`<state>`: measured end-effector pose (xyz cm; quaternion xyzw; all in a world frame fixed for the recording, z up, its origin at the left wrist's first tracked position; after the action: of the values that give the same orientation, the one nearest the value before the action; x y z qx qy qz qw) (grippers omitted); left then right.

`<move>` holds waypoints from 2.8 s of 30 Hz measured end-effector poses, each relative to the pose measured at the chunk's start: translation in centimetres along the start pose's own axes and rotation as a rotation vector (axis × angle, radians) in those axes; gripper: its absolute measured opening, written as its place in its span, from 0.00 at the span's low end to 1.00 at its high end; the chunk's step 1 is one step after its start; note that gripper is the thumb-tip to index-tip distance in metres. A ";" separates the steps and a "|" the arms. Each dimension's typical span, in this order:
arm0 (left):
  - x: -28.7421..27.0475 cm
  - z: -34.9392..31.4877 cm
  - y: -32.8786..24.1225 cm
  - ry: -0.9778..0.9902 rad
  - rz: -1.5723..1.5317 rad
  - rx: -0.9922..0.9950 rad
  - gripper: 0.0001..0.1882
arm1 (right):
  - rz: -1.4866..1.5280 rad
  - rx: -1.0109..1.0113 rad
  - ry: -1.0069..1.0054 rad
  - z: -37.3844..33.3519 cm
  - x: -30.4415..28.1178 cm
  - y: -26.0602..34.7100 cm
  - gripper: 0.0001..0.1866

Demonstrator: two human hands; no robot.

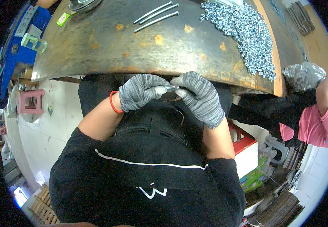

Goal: The person repeatedly picks up bolts and nuts from a table and screws them together by hand. They place the assembled fasteners into a pile on the table. At one point, they open a plastic bag and pour additional bolts onto the table before resuming assembly.

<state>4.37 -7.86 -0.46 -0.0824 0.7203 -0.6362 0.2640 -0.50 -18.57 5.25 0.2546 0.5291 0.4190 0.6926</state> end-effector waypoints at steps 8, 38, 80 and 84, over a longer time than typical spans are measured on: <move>0.8 -1.4 -0.9 -0.315 0.340 0.197 0.11 | -0.297 0.184 -0.229 -0.9 0.3 -0.7 0.15; 4.5 -0.8 0.0 0.110 -0.554 0.240 0.19 | 0.578 -0.032 0.177 0.5 2.3 1.2 0.20; 0.2 -1.5 10.6 -0.236 -0.717 -0.465 0.16 | -0.693 0.823 -0.576 7.0 -14.8 -25.3 0.23; -0.3 -0.6 9.2 -0.236 -0.647 -0.391 0.16 | -0.826 0.837 -0.485 9.0 -14.9 -24.6 0.20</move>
<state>6.35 -5.55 -9.19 -0.4265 0.7294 -0.5233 0.1101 14.32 -43.21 -3.82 0.3662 0.5306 -0.1946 0.7393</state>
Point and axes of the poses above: each hand's wrist, its own z-axis towards the middle knuckle, its own x-axis out of the palm, y = z × x, the point moved 9 cm from there along z, towards the middle knuckle, and after that the axes turned 1 degree about z, right-handed, at the moved point
